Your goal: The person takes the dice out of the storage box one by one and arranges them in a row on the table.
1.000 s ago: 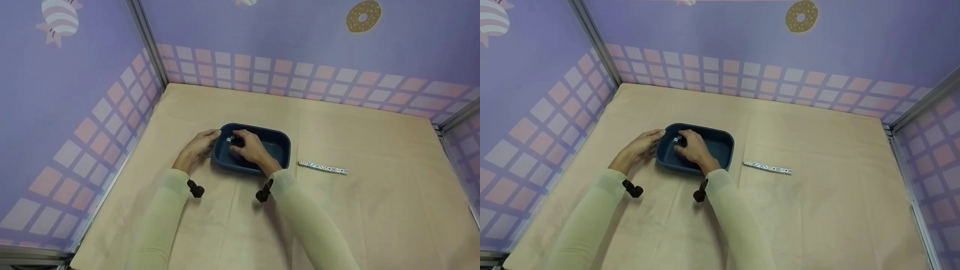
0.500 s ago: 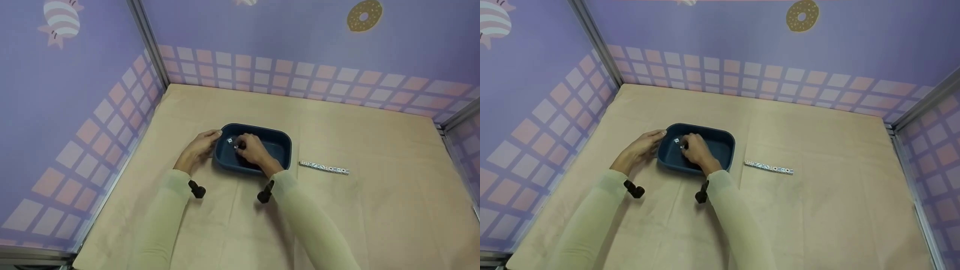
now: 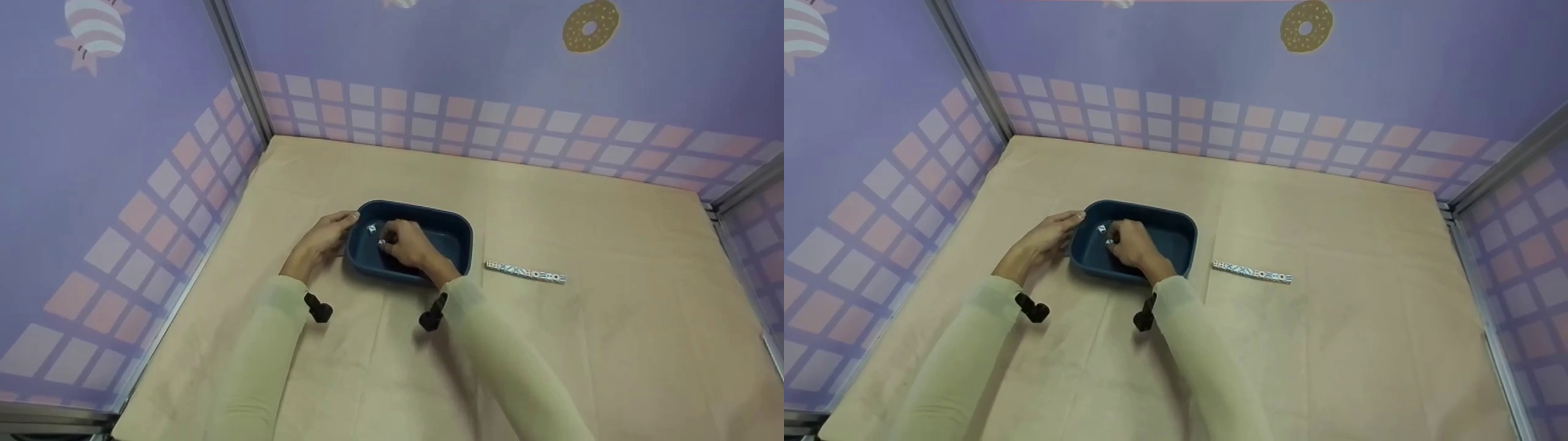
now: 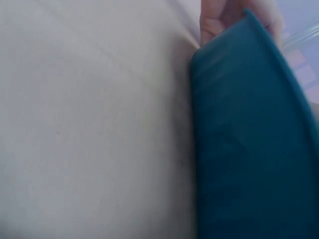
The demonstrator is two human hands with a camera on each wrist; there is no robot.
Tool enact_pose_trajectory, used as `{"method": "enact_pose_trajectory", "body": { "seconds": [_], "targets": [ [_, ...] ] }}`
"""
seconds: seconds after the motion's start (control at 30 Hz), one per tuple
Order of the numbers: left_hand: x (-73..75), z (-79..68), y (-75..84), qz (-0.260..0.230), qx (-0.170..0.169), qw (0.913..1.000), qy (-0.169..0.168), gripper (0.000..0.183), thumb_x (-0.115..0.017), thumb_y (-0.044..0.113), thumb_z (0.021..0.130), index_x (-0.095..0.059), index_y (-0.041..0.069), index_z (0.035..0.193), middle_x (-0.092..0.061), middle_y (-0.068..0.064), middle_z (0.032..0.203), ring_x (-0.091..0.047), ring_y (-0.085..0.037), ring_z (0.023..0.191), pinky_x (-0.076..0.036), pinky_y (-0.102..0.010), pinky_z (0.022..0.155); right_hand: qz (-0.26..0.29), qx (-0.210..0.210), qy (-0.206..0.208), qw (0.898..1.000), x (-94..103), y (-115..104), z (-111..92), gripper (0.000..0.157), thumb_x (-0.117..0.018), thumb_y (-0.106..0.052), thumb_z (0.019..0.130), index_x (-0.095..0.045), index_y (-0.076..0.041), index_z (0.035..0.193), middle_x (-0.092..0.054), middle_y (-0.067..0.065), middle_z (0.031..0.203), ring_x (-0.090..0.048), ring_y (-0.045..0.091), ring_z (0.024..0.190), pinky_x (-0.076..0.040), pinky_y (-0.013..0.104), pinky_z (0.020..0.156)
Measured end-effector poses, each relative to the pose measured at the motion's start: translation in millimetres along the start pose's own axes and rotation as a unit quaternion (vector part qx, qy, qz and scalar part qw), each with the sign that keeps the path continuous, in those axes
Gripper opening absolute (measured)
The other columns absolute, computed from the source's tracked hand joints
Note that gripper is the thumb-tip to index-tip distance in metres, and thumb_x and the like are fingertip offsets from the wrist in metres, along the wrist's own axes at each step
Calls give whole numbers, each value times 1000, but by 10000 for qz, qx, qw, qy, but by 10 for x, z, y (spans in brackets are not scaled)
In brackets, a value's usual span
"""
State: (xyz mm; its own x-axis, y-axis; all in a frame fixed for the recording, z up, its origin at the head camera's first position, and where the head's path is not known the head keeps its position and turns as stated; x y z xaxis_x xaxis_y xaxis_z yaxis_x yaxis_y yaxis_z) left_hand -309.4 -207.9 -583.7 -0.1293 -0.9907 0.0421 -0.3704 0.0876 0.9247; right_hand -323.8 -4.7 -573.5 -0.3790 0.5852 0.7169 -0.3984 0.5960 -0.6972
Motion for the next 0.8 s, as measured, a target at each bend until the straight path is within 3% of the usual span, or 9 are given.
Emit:
{"method": "enact_pose_trajectory", "body": {
  "seconds": [0.2,0.3,0.43,0.6,0.8],
  "targets": [
    [29,-16,1,-102,-7,9999,-20,49,-62,43,108,-60,16,149,-67,-10,135,-69,-23,113,-55,-32,82,268,400,-206,9986,132,-120,-125,8,-73,-6,99,-74,-7,107,-72,5,99,-66,18,89,-56,35,82],
    [42,-11,0,-100,4,9999,4,47,-62,43,108,-62,16,146,-68,-10,130,-68,-18,102,-52,-28,75,222,587,-146,9979,278,-153,-237,9,-74,-6,98,-74,-6,107,-72,4,99,-67,17,90,-56,34,82],
    [64,-19,12,-37,-19,10000,61,47,-62,44,108,-62,15,146,-68,-11,131,-68,-18,101,-52,-29,75,36,926,70,9957,529,-149,-418,9,-73,-9,100,-74,-6,108,-71,3,100,-67,16,89,-57,33,81],
    [71,-31,24,149,-23,9998,98,49,-62,44,108,-61,15,148,-66,-13,138,-67,-24,114,-53,-35,81,2,1267,359,9913,869,-74,-689,9,-72,-10,101,-73,-5,108,-71,3,99,-66,15,84,-56,33,76],
    [-10,1,22,104,-14,9999,24,49,-61,45,108,-61,15,147,-64,-11,137,-65,-20,108,-51,-31,77,-15,1114,694,9914,1267,150,-1049,11,-74,-8,100,-73,-4,111,-71,3,103,-67,17,89,-57,39,81]
  ]
}}
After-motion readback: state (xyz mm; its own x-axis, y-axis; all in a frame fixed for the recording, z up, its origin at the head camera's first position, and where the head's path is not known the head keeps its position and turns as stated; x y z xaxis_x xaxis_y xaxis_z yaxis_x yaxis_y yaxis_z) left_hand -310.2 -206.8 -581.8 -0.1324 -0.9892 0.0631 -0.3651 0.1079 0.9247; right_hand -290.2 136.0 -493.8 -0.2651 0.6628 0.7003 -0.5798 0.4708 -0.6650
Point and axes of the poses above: each hand's wrist, its own z-axis towards the middle knuckle, its own x-axis out of the back of the hand, y = z × x, the point moved 4 cm from there along z, towards the middle knuckle
